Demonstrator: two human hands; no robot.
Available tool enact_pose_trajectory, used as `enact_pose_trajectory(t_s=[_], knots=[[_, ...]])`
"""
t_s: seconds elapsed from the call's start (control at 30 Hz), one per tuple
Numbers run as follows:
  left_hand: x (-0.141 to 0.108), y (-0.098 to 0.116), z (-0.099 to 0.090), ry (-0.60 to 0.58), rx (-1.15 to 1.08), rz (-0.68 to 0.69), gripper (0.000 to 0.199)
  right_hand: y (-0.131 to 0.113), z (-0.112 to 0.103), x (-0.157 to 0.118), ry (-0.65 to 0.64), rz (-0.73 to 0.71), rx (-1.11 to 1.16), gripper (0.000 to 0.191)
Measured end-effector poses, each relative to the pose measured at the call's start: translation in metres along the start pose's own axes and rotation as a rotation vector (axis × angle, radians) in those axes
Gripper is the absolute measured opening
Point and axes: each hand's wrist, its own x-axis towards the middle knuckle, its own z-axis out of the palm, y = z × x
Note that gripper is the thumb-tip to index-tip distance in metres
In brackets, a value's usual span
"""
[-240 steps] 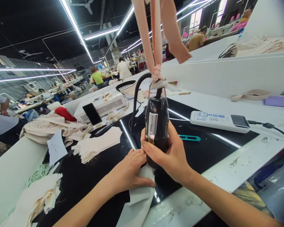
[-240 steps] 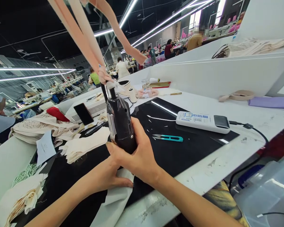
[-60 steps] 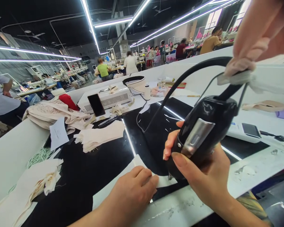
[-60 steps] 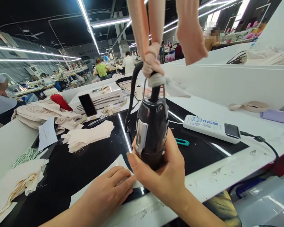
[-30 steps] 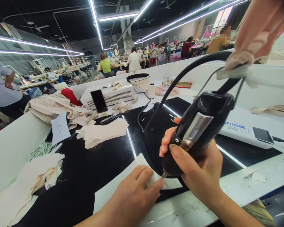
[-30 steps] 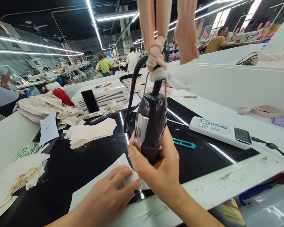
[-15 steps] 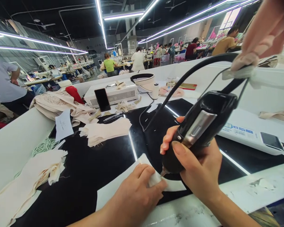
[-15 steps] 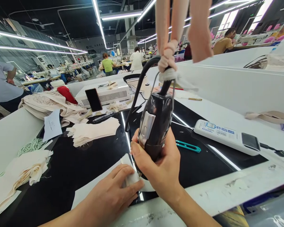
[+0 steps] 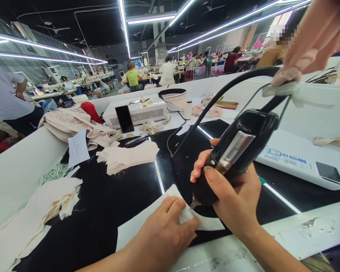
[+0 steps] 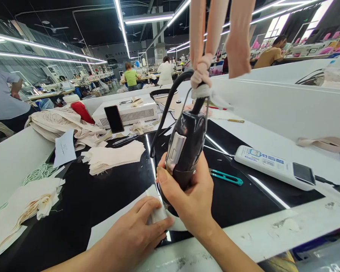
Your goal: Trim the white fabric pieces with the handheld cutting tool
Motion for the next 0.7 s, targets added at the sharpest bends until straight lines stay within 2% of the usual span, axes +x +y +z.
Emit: enact_pose_trajectory(t_s=[0.33,0.5,0.6,0.7], knots=[[-0.004,0.0,0.001,-0.027,-0.014,-0.016,0.011,0.004,0.006,0.003,0.002,-0.02,-0.028,0.031],[-0.002,0.0,-0.005,-0.047,-0.023,-0.031,0.017,0.004,-0.004,0.006,-0.051,-0.043,-0.061,0.03],[0.0,-0.004,-0.013,-0.047,-0.016,-0.013,0.019,-0.004,-0.011,0.009,-0.032,-0.043,-0.17,0.033],[0.005,-0.014,-0.012,-0.023,0.04,0.033,0.019,-0.014,-0.02,0.016,-0.001,-0.106,-0.281,0.032]])
